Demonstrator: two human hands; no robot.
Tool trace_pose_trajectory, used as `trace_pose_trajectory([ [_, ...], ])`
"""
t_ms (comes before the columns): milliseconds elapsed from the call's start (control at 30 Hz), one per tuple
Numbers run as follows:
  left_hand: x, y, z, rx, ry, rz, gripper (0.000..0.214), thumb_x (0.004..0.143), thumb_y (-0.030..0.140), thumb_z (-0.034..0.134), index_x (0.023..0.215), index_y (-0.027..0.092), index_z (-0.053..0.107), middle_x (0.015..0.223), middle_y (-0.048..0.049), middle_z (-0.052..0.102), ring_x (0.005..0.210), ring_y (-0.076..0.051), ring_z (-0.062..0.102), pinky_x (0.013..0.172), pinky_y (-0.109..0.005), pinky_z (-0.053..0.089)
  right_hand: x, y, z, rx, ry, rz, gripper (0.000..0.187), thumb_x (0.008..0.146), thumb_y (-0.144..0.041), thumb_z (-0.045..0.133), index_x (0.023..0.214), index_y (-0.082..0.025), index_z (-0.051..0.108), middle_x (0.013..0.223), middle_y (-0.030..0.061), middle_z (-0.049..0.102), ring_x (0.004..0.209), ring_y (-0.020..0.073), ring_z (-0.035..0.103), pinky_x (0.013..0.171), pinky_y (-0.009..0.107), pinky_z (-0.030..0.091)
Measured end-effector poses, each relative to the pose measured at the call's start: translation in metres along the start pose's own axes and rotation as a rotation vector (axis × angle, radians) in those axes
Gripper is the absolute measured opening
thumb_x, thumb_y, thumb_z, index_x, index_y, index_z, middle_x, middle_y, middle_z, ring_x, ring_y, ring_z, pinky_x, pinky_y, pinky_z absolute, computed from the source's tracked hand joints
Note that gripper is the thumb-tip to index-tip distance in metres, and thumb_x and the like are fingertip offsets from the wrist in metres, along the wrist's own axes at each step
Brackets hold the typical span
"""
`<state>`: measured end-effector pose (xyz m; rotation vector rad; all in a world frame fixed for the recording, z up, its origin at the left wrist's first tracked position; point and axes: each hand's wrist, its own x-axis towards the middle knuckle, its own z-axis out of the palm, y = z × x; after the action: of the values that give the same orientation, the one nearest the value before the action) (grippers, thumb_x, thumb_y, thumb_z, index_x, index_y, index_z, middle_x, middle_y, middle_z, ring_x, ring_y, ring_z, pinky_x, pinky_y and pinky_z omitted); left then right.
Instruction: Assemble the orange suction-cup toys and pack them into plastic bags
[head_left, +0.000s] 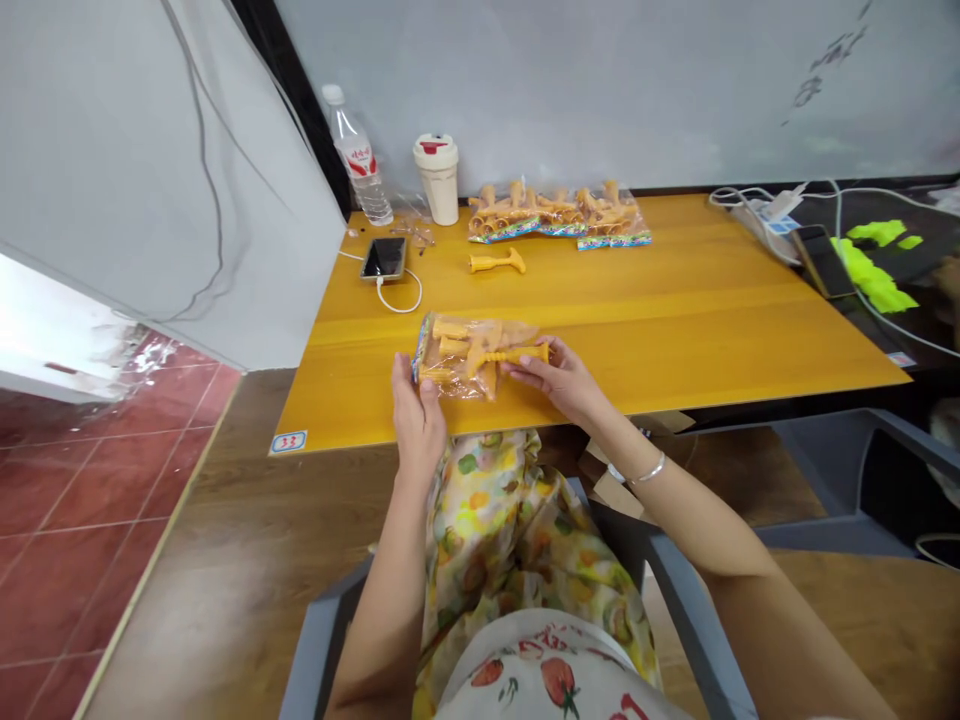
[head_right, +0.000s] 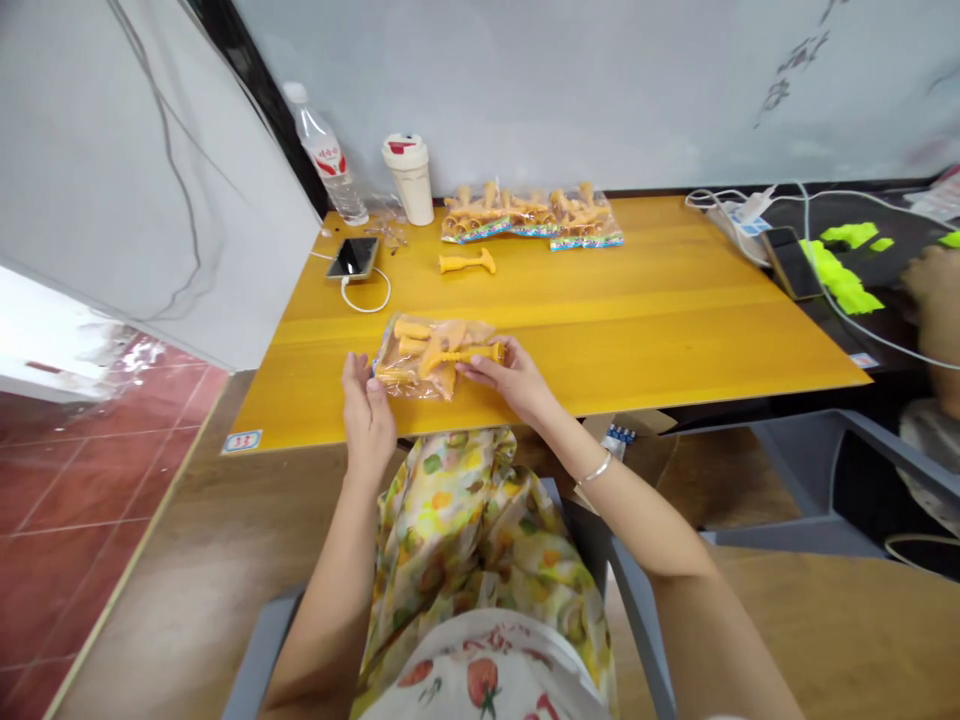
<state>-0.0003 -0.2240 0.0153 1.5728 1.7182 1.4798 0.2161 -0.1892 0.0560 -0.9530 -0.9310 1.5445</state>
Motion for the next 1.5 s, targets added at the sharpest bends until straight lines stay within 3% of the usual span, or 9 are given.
trace_pose_trajectory([
  [233, 0.000, -0.001, 0.000, 0.030, -0.013, 0.014, 0.069, 0.102, 0.058, 0.035, 0.156, 0.016, 0.033, 0.157, -0.0217, 0.046, 0.147, -0.026, 0.045, 0.122, -0.043, 0.035, 0.000, 0.000, 0.006, 0.082, 0.005, 0.046, 0.050, 0.066, -0.035, 0.090, 0.090, -0.027, 0.047, 0.088, -0.0045, 0.074, 0.091, 0.0172, 0.078, 0.090, 0.031, 0.064],
  [433, -0.003, 0.004, -0.001, 0.080, 0.019, 0.150, 0.061, 0.098, 0.057, 0.046, 0.145, 0.018, 0.045, 0.154, -0.0200, 0.048, 0.151, -0.029, 0.038, 0.126, -0.050, 0.027, -0.026, -0.015, -0.025, 0.012, 0.118, 0.002, 0.050, 0.067, -0.036, 0.090, 0.093, -0.028, 0.047, 0.090, -0.0046, 0.077, 0.089, 0.0178, 0.079, 0.089, 0.031, 0.064],
  [600, -0.012, 0.029, 0.015, 0.164, 0.024, 0.239, 0.068, 0.085, 0.070, 0.061, 0.130, 0.020, 0.053, 0.155, -0.0197, 0.047, 0.156, -0.036, 0.026, 0.126, -0.063, 0.014, -0.038, -0.026, -0.045, -0.022, 0.216, -0.060, 0.052, 0.067, -0.037, 0.090, 0.093, -0.029, 0.046, 0.089, -0.0061, 0.077, 0.090, 0.0188, 0.078, 0.091, 0.035, 0.064],
  [700, -0.018, 0.049, 0.035, 0.182, -0.024, 0.313, 0.070, 0.078, 0.072, 0.068, 0.121, 0.018, 0.055, 0.153, -0.0223, 0.049, 0.156, -0.038, 0.025, 0.126, -0.065, 0.013, -0.036, -0.025, -0.042, -0.009, 0.216, -0.090, 0.053, 0.066, -0.037, 0.091, 0.093, -0.029, 0.045, 0.088, -0.0064, 0.077, 0.089, 0.0168, 0.078, 0.092, 0.032, 0.063],
  [833, -0.020, 0.067, 0.057, 0.246, -0.080, 0.351, 0.046, 0.089, 0.057, 0.064, 0.111, 0.017, 0.058, 0.154, -0.0221, 0.048, 0.157, -0.038, 0.022, 0.125, -0.068, 0.011, -0.029, -0.018, -0.033, 0.029, 0.178, -0.088, 0.055, 0.065, -0.036, 0.092, 0.092, -0.028, 0.045, 0.087, -0.0070, 0.077, 0.089, 0.0154, 0.078, 0.088, 0.027, 0.063],
  [933, -0.020, 0.071, 0.062, 0.280, -0.094, 0.370, 0.017, 0.098, 0.034, 0.053, 0.099, 0.019, 0.060, 0.154, -0.0173, 0.049, 0.157, -0.034, 0.021, 0.126, -0.067, 0.013, -0.025, -0.013, -0.027, 0.073, 0.147, -0.080, 0.056, 0.064, -0.036, 0.092, 0.093, -0.029, 0.045, 0.085, -0.0081, 0.076, 0.086, 0.0144, 0.078, 0.086, 0.025, 0.063],
  [1167, -0.026, 0.078, 0.064, 0.143, -0.074, 0.439, 0.016, 0.101, 0.024, 0.044, 0.099, 0.019, 0.059, 0.147, -0.0162, 0.055, 0.155, -0.027, 0.030, 0.125, -0.057, 0.028, -0.015, 0.003, -0.006, 0.112, 0.078, -0.060, 0.049, 0.067, -0.034, 0.088, 0.094, -0.028, 0.048, 0.085, -0.0084, 0.072, 0.081, 0.0113, 0.073, 0.084, 0.026, 0.062],
  [1333, -0.037, 0.084, 0.067, 0.032, -0.145, 0.504, 0.016, 0.101, 0.015, 0.039, 0.104, 0.020, 0.053, 0.145, -0.0158, 0.057, 0.153, -0.023, 0.036, 0.124, -0.052, 0.034, -0.009, 0.016, 0.004, -0.231, -0.061, -0.171, 0.036, 0.079, -0.043, 0.076, 0.106, -0.027, 0.059, 0.112, 0.0049, 0.073, 0.107, 0.0213, 0.069, 0.102, 0.040, 0.056],
  [1500, -0.044, 0.082, 0.062, 0.007, -0.144, 0.538, 0.014, 0.099, 0.011, 0.043, 0.103, 0.021, 0.051, 0.146, -0.0166, 0.055, 0.153, -0.024, 0.035, 0.124, -0.051, 0.035, -0.005, 0.012, -0.007, -0.703, -0.341, -0.400, 0.046, 0.089, -0.047, 0.063, 0.130, -0.025, 0.059, 0.136, 0.0113, 0.064, 0.130, 0.0272, 0.058, 0.118, 0.047, 0.043],
])
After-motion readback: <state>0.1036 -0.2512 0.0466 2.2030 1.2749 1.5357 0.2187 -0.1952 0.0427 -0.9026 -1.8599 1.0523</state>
